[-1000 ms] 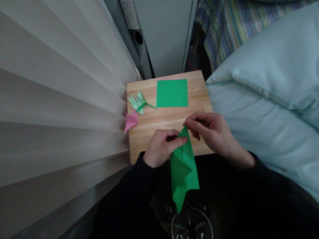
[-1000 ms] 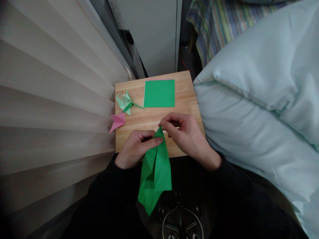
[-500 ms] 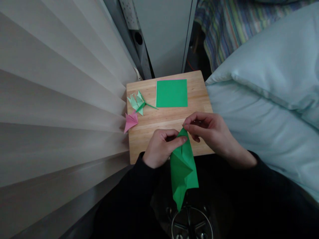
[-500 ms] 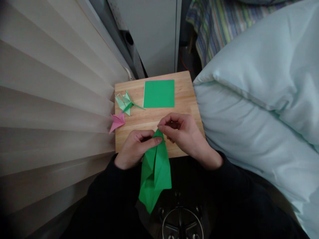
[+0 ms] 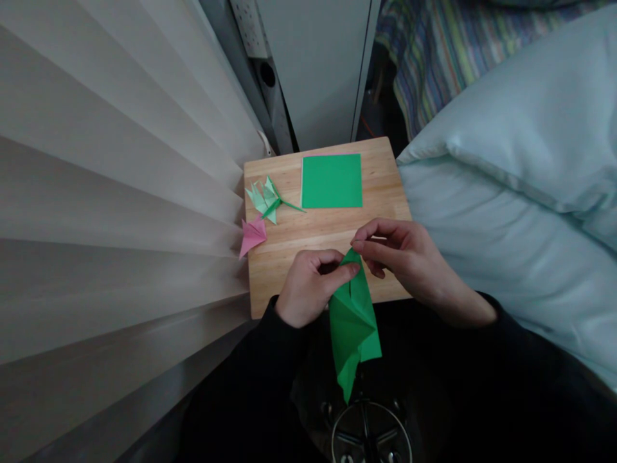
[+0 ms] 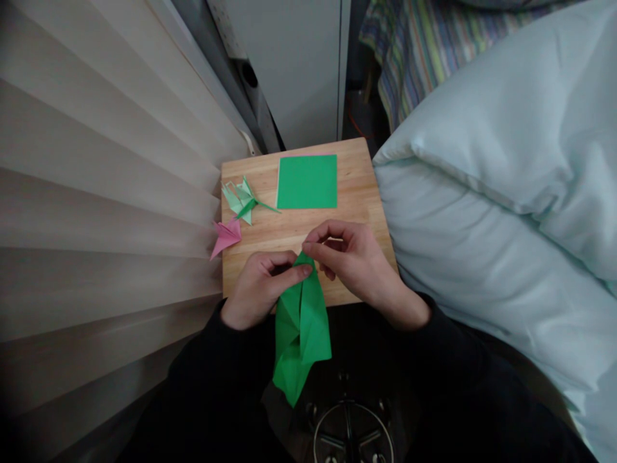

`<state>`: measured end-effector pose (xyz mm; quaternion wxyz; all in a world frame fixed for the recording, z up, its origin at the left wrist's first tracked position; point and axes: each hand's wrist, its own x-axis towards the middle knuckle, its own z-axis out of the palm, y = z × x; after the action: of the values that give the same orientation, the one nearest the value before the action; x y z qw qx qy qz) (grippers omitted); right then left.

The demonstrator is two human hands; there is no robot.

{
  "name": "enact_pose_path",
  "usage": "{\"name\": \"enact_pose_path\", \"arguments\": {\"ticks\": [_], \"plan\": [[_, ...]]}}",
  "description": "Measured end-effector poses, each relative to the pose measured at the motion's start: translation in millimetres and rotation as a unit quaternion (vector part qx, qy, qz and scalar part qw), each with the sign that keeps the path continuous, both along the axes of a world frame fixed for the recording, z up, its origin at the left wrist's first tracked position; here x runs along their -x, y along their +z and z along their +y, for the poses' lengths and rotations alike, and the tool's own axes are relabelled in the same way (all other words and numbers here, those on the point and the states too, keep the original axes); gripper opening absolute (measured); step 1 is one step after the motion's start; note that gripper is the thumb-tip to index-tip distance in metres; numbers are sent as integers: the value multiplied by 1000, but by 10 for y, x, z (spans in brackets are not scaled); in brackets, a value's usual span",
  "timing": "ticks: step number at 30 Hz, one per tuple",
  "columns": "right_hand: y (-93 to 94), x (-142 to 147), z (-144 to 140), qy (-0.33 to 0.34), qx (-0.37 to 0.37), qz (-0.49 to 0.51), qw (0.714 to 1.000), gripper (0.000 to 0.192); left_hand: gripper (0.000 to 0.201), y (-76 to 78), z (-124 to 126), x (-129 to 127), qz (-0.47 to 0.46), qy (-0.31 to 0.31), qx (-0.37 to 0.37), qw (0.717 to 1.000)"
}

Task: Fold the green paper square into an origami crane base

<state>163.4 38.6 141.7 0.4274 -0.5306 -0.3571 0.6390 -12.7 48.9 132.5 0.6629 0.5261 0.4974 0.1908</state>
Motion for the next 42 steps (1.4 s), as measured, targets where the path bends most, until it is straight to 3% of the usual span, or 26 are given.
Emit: {"name": "enact_pose_path", "arguments": {"ticks": [12,28,36,42], "plan": [[-14,12,-3,2,7,14,1000,33,35,7,7,-7,16,-15,-26,999],[-64,41,-35,-31,21,15,999,33,39,-3,2,15,0,-11,19,1000],[-120,-13,7,-110,19,19,994,29,39,-15,-9,30,-2,-11,31,999],[-123,32,-18,-60,15,7,998,28,40,-1,-8,29,-3,3,21,1000]]}}
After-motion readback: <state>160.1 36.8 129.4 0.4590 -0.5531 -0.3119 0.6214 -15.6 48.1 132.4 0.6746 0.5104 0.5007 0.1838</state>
